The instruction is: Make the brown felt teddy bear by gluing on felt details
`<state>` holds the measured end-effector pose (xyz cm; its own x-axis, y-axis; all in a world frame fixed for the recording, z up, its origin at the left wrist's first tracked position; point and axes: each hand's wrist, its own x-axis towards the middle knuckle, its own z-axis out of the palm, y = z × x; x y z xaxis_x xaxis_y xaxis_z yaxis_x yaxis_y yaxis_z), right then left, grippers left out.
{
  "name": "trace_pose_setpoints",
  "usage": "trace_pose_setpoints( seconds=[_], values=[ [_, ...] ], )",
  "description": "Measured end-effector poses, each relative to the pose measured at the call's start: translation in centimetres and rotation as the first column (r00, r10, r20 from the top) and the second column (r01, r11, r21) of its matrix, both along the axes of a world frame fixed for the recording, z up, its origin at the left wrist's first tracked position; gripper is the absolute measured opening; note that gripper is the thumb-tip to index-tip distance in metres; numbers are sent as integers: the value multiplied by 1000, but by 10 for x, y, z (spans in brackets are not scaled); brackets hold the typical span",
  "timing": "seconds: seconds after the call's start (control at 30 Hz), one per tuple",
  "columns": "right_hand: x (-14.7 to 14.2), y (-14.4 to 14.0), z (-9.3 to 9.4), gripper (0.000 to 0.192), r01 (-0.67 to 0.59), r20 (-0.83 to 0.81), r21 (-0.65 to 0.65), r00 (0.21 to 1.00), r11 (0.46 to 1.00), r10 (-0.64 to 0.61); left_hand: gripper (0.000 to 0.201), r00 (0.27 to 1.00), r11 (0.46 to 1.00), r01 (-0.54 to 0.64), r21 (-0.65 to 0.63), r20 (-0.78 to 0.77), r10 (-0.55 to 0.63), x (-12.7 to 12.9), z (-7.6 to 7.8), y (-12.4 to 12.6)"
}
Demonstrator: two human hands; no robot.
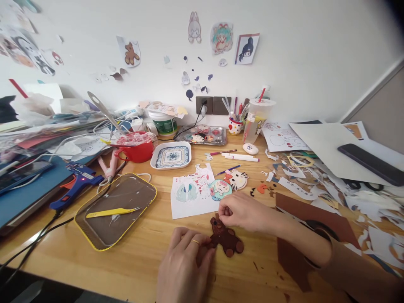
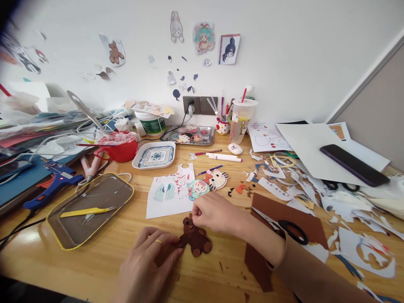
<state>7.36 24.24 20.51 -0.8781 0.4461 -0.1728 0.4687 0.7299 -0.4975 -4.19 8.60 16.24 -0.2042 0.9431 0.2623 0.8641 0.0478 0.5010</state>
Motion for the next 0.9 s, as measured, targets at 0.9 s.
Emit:
trace_pose_setpoints(
  seconds=[0.9],
  values=[
    [21, 3, -6, 13, 4, -147, -7, 989, 1000, -5, 12, 1000, 1000, -3, -27, 2, 3, -1, 6, -1]
  ],
)
